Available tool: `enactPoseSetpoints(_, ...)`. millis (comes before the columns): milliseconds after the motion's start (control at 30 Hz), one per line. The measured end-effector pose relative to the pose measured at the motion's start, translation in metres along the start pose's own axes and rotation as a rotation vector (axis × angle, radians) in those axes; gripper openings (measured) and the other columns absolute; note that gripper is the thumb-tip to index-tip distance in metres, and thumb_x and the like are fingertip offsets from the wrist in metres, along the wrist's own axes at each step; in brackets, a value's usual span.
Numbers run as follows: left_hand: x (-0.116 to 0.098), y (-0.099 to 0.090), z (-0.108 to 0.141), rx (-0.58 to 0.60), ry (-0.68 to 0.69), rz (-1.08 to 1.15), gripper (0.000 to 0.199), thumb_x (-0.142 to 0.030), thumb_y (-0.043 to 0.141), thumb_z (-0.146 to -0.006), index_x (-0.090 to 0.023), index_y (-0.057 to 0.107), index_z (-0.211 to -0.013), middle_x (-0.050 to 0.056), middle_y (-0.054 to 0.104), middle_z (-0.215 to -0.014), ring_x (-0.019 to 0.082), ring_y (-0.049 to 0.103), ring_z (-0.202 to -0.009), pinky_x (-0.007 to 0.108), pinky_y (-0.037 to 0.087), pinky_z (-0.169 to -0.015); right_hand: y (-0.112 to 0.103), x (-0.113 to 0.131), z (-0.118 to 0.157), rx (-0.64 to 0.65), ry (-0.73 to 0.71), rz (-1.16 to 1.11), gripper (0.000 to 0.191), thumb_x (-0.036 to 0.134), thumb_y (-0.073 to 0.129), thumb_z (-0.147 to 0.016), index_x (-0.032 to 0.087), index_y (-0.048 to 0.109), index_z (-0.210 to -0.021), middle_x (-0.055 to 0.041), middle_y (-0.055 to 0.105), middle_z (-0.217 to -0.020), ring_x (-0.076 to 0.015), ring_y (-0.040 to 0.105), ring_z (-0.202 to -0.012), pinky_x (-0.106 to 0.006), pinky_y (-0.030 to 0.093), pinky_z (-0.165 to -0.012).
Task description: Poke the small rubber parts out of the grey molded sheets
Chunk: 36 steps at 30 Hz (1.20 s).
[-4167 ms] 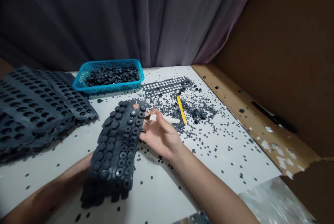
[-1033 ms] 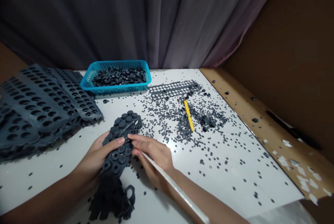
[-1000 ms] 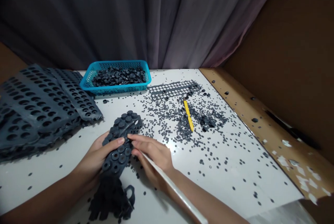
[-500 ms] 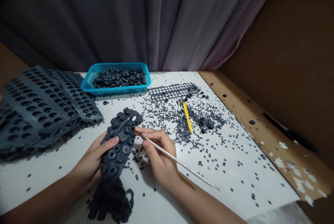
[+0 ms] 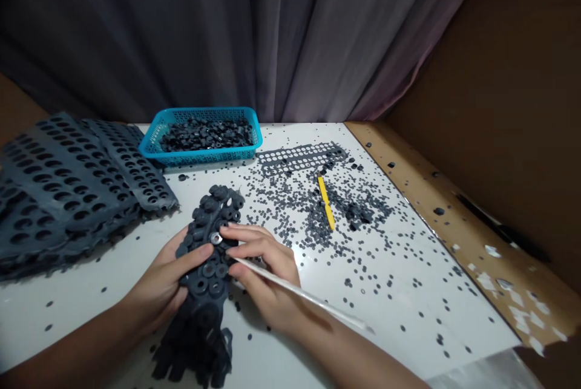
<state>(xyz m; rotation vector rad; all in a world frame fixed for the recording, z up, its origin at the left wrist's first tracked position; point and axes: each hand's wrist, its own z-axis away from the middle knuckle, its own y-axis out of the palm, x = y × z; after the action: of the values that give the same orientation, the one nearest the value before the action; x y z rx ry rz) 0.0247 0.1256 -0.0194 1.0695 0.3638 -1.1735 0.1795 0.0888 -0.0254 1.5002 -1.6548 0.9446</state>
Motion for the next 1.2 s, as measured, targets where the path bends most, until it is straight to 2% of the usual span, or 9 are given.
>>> enactPoseSetpoints(200, 0.002, 0.0, 0.0, -0.015, 0.041, -0.051, 0.046, -0.026, 0.085, -0.058, -0.017, 0.065, -0.099, 0.008, 0.074, -0.088, 0.024, 0.071, -0.079, 0.025, 0.056, -0.068, 0.0, -0.001, 0.0, -0.014, -0.008, -0.023, 0.009, 0.03, 0.059, -0.089, 0.024, 0.064, -0.094, -0.0076, 0.071, -0.107, -0.0234, 0.063, -0.108, -0.047, 0.049, -0.094)
enactPoseSetpoints(467, 0.001, -0.003, -0.002, -0.026, 0.091, -0.182, 0.039, -0.029, 0.083, -0.064, -0.019, 0.065, -0.097, 0.005, 0.074, -0.088, 0.024, 0.069, -0.089, 0.025, 0.055, -0.071, -0.002, -0.005, 0.0, 0.033, -0.07, 0.045, 0.01, 0.027, 0.058, -0.089, 0.025, 0.063, -0.098, -0.0083, 0.071, -0.108, -0.0237, 0.064, -0.106, -0.046, 0.049, -0.091)
enactPoseSetpoints(733, 0.004, -0.006, -0.004, -0.005, 0.096, -0.158, 0.037, -0.029, 0.083, -0.062, -0.017, 0.065, -0.093, 0.004, 0.074, -0.085, 0.019, 0.069, -0.075, 0.022, 0.055, -0.065, -0.003, -0.013, 0.001, 0.082, -0.18, 0.078, 0.014, 0.023, 0.058, -0.089, 0.022, 0.062, -0.102, -0.01, 0.07, -0.106, -0.0218, 0.066, -0.097, -0.042, 0.052, -0.084)
enactPoseSetpoints(1033, 0.003, -0.006, -0.001, -0.022, 0.059, -0.157, 0.039, -0.03, 0.082, -0.063, -0.017, 0.064, -0.095, 0.006, 0.074, -0.088, 0.024, 0.07, -0.08, 0.026, 0.055, -0.066, -0.004, -0.015, 0.003, 0.071, -0.138, 0.046, 0.012, 0.023, 0.056, -0.09, 0.024, 0.061, -0.101, -0.0082, 0.071, -0.106, -0.0217, 0.066, -0.098, -0.044, 0.051, -0.086)
enactPoseSetpoints(1200, 0.003, -0.005, -0.001, -0.019, 0.059, -0.163, 0.039, -0.03, 0.082, -0.063, -0.016, 0.064, -0.096, 0.007, 0.074, -0.088, 0.024, 0.07, -0.081, 0.028, 0.055, -0.068, -0.004, -0.017, 0.003, 0.075, -0.165, 0.044, 0.014, 0.023, 0.056, -0.09, 0.024, 0.061, -0.104, -0.0096, 0.071, -0.107, -0.0224, 0.066, -0.098, -0.045, 0.052, -0.085)
